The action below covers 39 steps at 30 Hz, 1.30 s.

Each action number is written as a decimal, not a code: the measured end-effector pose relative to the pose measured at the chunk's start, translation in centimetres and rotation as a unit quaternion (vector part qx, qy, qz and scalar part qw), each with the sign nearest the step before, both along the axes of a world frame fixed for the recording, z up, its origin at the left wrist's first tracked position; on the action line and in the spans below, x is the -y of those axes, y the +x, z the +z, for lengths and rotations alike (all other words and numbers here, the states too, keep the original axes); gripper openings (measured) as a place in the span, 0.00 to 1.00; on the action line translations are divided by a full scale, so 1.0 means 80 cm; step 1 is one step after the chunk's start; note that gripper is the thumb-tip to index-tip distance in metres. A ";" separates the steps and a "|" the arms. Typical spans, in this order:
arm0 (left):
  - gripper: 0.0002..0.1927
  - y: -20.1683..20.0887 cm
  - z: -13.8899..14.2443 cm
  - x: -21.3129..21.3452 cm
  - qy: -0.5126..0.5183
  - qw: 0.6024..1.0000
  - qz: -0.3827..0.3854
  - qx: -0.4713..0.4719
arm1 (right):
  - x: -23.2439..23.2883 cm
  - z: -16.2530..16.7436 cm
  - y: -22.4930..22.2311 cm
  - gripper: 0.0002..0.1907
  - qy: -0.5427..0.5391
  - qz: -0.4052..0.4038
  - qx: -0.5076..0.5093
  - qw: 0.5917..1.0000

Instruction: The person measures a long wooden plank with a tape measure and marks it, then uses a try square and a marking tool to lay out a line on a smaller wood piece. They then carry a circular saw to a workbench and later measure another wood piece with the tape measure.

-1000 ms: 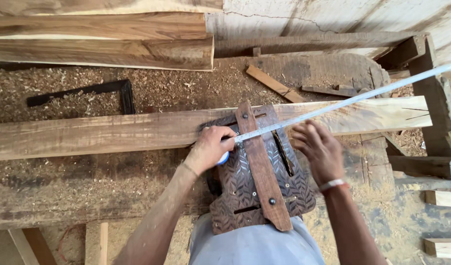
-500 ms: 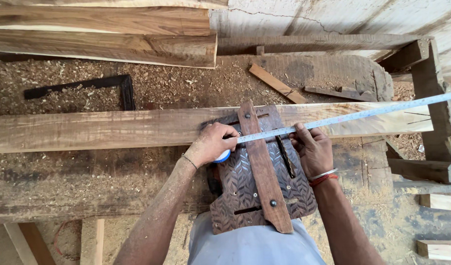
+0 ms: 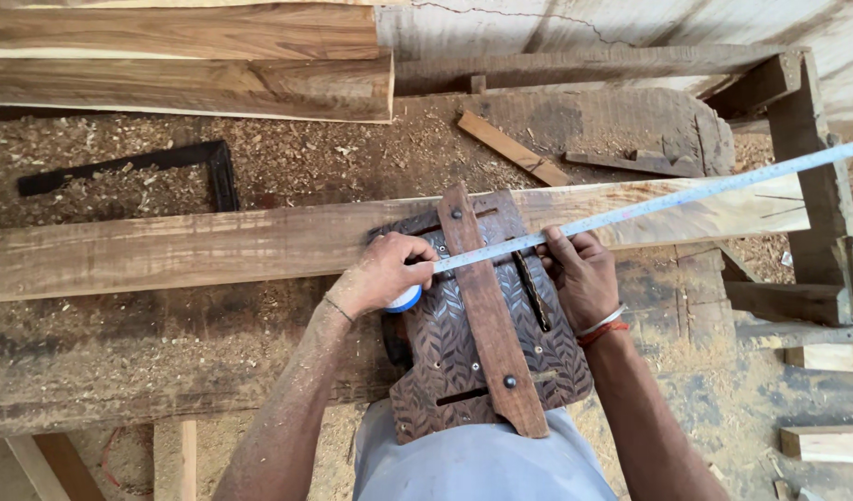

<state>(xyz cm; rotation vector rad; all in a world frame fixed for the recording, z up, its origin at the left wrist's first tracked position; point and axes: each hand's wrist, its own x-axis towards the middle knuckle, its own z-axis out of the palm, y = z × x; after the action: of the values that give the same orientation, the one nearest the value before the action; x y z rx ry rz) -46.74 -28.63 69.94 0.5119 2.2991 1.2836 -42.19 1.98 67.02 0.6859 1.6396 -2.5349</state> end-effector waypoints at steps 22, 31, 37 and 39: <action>0.12 0.006 0.015 -0.023 -0.023 0.998 0.046 0.020 | 0.005 0.011 0.005 0.12 0.049 -0.060 -0.063 0.995; 0.12 0.007 0.022 -0.024 -0.031 0.998 0.049 0.033 | 0.006 0.007 0.000 0.13 0.068 -0.108 -0.067 0.990; 0.13 0.007 0.027 -0.026 -0.042 0.997 0.054 0.036 | 0.004 0.002 -0.001 0.13 0.057 -0.115 -0.081 0.988; 0.12 0.007 0.028 -0.027 -0.051 0.996 0.054 0.042 | 0.004 0.000 -0.001 0.13 0.053 -0.114 -0.085 0.988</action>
<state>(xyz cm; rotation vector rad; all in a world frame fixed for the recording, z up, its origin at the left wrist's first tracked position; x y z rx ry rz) -46.18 -26.50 72.20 0.2980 2.3339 1.2059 -42.28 1.68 67.01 0.7237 1.8628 -2.7485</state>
